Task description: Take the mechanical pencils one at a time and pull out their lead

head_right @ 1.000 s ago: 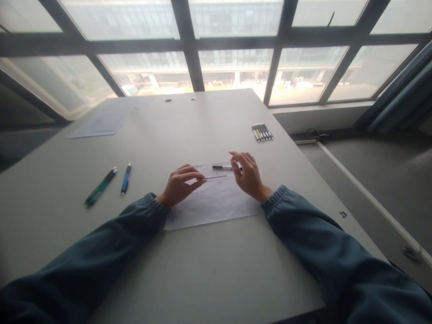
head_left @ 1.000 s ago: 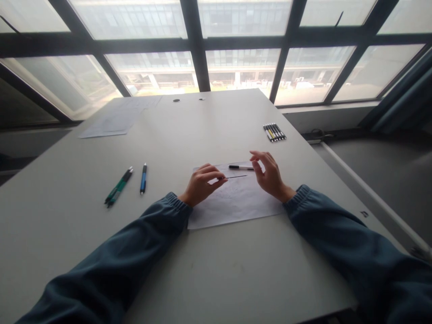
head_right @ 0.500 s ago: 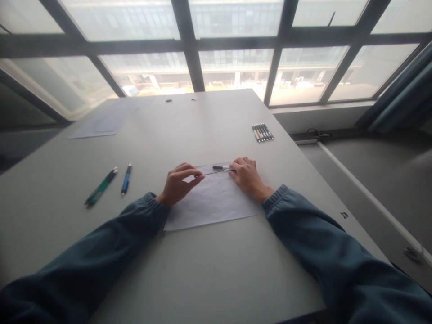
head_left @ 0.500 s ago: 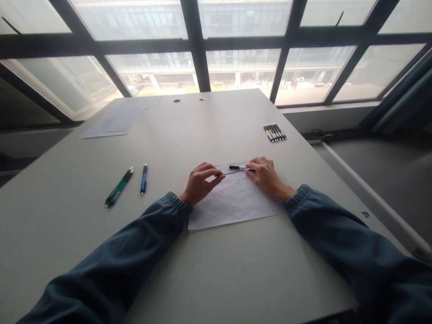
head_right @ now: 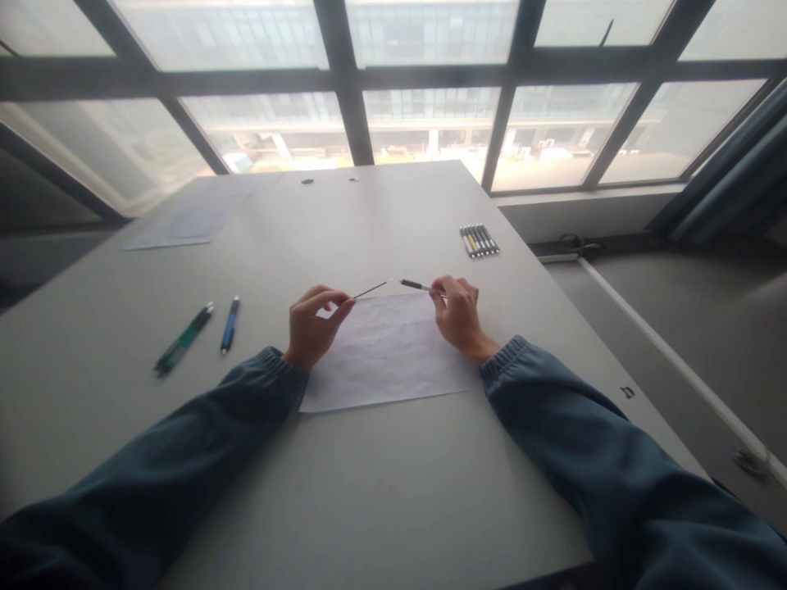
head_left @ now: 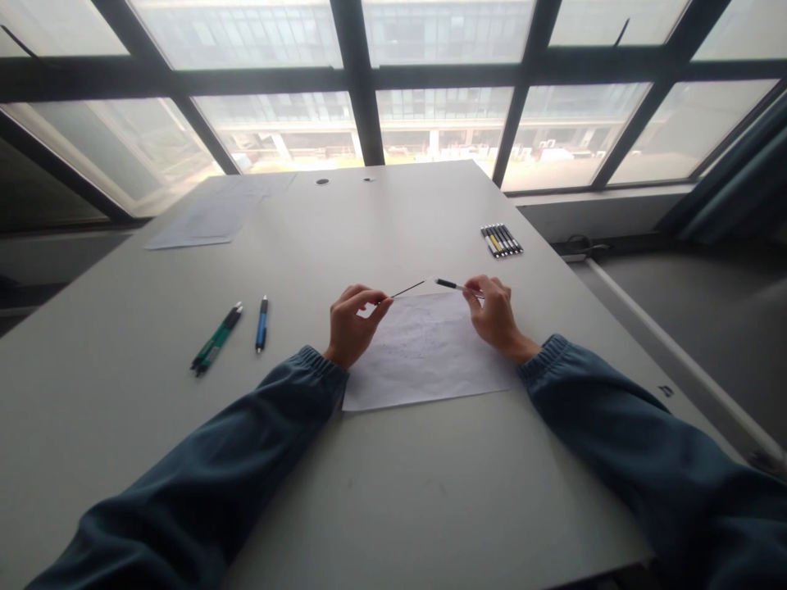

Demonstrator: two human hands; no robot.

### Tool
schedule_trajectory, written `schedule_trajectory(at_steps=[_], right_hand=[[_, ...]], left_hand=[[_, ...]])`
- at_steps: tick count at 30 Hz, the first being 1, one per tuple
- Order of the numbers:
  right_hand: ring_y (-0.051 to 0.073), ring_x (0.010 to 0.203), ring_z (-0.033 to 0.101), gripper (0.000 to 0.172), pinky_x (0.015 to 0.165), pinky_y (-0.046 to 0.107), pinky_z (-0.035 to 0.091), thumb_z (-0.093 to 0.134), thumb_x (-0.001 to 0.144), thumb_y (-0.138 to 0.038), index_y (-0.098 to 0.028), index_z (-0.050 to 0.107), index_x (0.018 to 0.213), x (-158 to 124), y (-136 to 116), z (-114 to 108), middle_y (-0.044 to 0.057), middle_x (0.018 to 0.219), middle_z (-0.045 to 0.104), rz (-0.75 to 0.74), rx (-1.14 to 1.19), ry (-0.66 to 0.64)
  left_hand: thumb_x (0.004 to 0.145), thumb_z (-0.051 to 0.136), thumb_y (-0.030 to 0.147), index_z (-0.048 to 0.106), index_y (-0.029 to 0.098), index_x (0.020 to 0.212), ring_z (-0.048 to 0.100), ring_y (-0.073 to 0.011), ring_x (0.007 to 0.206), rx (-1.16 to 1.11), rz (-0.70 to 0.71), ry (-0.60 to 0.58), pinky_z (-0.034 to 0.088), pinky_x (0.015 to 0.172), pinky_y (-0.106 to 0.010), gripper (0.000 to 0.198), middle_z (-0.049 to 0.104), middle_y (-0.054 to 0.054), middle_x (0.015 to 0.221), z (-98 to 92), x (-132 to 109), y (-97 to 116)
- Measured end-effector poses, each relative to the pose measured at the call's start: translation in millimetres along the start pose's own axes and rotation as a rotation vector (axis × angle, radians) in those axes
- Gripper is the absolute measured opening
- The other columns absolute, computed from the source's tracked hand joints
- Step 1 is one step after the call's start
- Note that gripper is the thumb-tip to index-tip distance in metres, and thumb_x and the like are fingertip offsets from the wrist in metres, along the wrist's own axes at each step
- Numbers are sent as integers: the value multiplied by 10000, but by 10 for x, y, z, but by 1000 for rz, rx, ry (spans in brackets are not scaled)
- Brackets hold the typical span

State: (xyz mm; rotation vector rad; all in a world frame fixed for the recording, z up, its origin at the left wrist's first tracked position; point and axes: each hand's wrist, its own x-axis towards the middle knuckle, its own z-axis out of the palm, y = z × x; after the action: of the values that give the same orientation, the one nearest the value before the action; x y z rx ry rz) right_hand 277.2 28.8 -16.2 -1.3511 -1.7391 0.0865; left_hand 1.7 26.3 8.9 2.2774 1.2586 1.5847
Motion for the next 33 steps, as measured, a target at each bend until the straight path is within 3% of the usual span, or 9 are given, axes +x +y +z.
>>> schedule_trajectory(at_steps=[16,33], right_hand=[[251,914,612,25,908,418,370,591,951,-224,-222,609,933,-3,3,-12,39,902,713,-50,-2,53],[224,890,585,67,890,410,366,597,973,-231,-226,621,910,-26,-123,-68,29,868,701,-334,5,-82]], left_hand=[[886,736,318,741,190,821,607,-139,742,-40,2,-30,476,644,-267,144,685,-29,784,23,-20,-75],[872,760,290,739,201,853,624,-160,789,-43,109,-103,512,755,-322,94,695,-31,821,25,-13,-33]])
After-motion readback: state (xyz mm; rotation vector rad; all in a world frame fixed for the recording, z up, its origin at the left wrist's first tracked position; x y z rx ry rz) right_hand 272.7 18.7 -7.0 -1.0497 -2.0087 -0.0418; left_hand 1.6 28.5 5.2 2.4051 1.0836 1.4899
